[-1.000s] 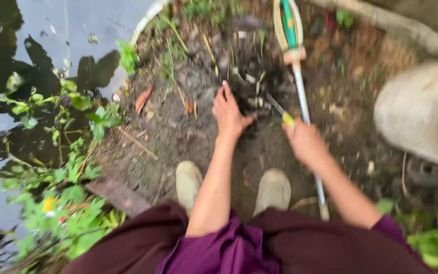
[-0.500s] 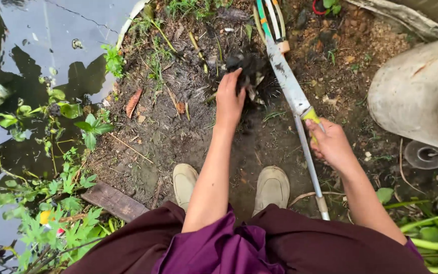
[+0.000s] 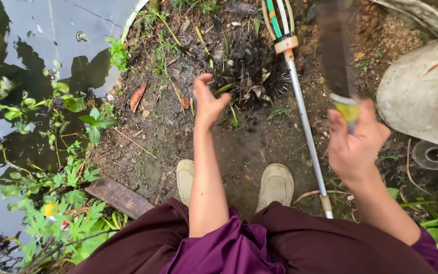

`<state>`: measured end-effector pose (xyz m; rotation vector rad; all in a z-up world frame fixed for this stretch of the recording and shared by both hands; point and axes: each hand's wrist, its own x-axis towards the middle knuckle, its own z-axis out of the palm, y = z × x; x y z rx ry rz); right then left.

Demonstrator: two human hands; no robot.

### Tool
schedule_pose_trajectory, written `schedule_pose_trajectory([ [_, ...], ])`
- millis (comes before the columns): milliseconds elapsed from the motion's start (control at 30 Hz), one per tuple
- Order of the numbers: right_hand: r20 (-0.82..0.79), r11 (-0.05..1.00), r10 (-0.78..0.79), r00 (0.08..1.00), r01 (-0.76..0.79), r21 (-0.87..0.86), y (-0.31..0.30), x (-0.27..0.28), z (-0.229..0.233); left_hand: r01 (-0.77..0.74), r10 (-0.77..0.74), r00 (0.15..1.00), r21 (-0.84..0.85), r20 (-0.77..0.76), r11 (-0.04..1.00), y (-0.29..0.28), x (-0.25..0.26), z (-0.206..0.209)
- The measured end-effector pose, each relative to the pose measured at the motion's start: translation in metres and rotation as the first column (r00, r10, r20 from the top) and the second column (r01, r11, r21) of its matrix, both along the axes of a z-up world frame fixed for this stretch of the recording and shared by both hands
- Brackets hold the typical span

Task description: Pulling water hyacinths from a pond and cutting them with a knife

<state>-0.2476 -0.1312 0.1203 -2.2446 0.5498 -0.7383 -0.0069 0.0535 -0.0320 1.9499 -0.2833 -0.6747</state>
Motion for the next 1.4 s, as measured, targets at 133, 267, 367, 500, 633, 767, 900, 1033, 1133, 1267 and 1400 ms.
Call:
schedule_pose_trajectory([
  [133, -0.432, 0.998, 0.018, 0.902, -0.042, -0.046, 0.027, 0.019, -0.027, -0.201, 0.209, 0.956, -0.058, 0.208, 0.978, 0.019, 0.010, -0.035],
  [267, -0.907, 0.997, -0.022, 0.422, -0.060, -0.052, 0.026, 0.014, -0.092, -0.178, 0.135, 0.967, 0.193, 0.217, 0.965, 0.002, 0.015, -0.005],
  [367, -0.835, 0.980, 0.109, 0.539, 0.082, 0.181, 0.013, -0.005, -0.118, -0.067, -0.031, 0.965, 0.355, 0.262, 0.933, -0.002, -0.009, -0.001],
  [500, -0.557, 0.374, 0.305, 0.772, 0.441, 0.816, 0.002, 0.002, -0.091, 0.242, -0.363, 0.916, 0.485, 0.172, 0.841, -0.018, -0.028, -0.034],
  [633, -0.441, 0.205, 0.322, 0.838, 0.393, 0.897, -0.011, -0.018, -0.116, 0.244, -0.342, 0.907, 0.355, 0.247, 0.903, -0.029, -0.039, -0.026],
  [767, -0.709, 0.846, 0.152, 0.689, 0.280, 0.453, -0.012, -0.035, -0.056, 0.179, -0.271, 0.926, 0.327, 0.262, 0.928, -0.030, -0.030, -0.018],
  [900, -0.766, 0.954, 0.008, 0.643, 0.225, 0.199, -0.017, -0.043, 0.009, 0.268, -0.420, 0.895, 0.573, 0.149, 0.775, -0.031, -0.005, -0.010],
  [1033, -0.569, 0.942, -0.157, 0.807, 0.295, 0.159, -0.004, -0.048, -0.007, 0.187, -0.334, 0.931, 0.591, 0.148, 0.784, -0.041, 0.015, 0.051],
  [1133, -0.388, 0.692, -0.079, 0.918, 0.330, 0.642, 0.002, -0.032, -0.005, 0.072, -0.227, 0.861, 0.335, 0.455, 0.940, -0.063, 0.010, 0.119],
  [1267, -0.398, 0.480, 0.103, 0.911, 0.305, 0.822, -0.001, -0.045, -0.010, 0.191, -0.193, 0.811, 0.062, 0.553, 0.980, -0.098, -0.008, 0.156],
  [1400, -0.398, 0.371, 0.066, 0.915, 0.348, 0.861, 0.001, -0.065, -0.013, 0.231, -0.341, 0.666, 0.251, 0.664, 0.940, -0.131, -0.021, 0.161],
])
